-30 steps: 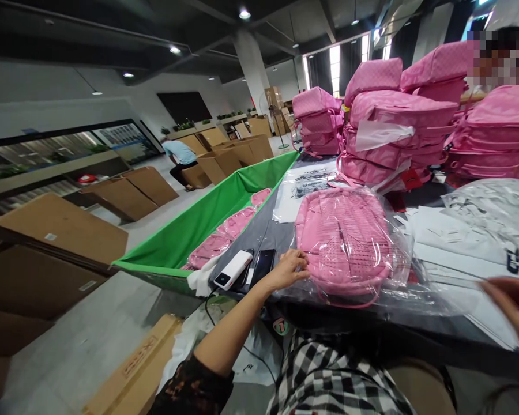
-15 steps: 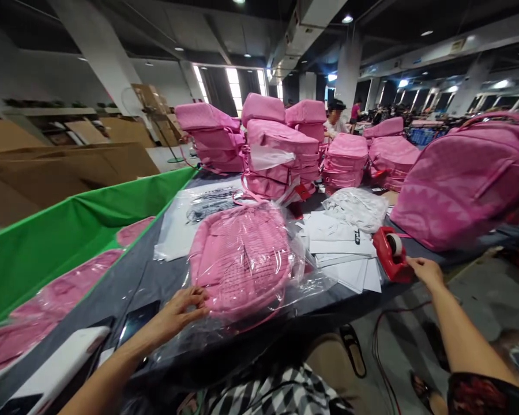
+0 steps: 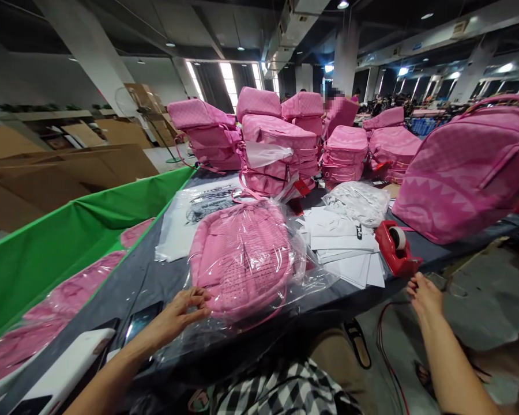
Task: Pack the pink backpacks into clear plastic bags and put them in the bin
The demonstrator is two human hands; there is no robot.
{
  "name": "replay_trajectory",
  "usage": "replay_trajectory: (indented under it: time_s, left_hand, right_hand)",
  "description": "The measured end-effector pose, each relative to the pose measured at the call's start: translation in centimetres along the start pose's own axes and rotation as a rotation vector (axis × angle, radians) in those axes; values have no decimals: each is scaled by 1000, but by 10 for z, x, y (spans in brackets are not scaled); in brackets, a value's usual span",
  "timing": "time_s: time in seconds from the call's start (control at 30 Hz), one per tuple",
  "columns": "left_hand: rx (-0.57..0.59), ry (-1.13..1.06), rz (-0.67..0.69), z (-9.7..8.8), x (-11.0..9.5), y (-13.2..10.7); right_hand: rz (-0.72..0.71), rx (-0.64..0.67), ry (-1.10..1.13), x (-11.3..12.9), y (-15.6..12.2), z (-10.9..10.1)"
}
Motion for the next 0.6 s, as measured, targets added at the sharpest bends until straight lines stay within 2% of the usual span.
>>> replay_trajectory:
  time_s: [0.07,0.13,0.2,0.27,0.3,0.37,0.43,0.5,0.53,0.6]
  left_hand:
    - [8,13,1,-1,-7,-4]
    - [9,26,-4,-3,-19,-12]
    - [31,66,-5,-3,-32,-18]
    - [56,87,-13,-3,-38,-18]
    - [53,84,-33,-3,-37,-17]
    - [44,76,-58,-5,-32,-13]
    - [43,71,-63,-4,-29,-10]
    - [50,68,-51,-3,-28,-9]
    - [56,68,-41,-2,-28,-9]
    - [70,66,-19,-1,-28,-9]
  right_hand:
    - [25,107,109,-3,-20,42]
    - [59,282,200,3,-54,97]
    - [101,535,275,20,-100,159]
    - [50,865,238,50,-153,220]
    - [-49,1043,162,69,-179,249]
    - [-385,1352,-57,104,-229,300]
    - [-770,1541,-297,125,-269,341]
    - [-1029,1576,-580,126,-288,377]
    - [-1088,1558,-719,123,-289,393]
    - [-1092,1496,-927,116,-279,416]
Point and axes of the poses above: each hand's wrist, its own y-axis towards the middle knuckle, its own z-axis out of the palm, x = y × z, the point moved 8 cm from there along y, towards the middle knuckle, and after that the axes turned 3 degrees about x, right-handed, at the moved point
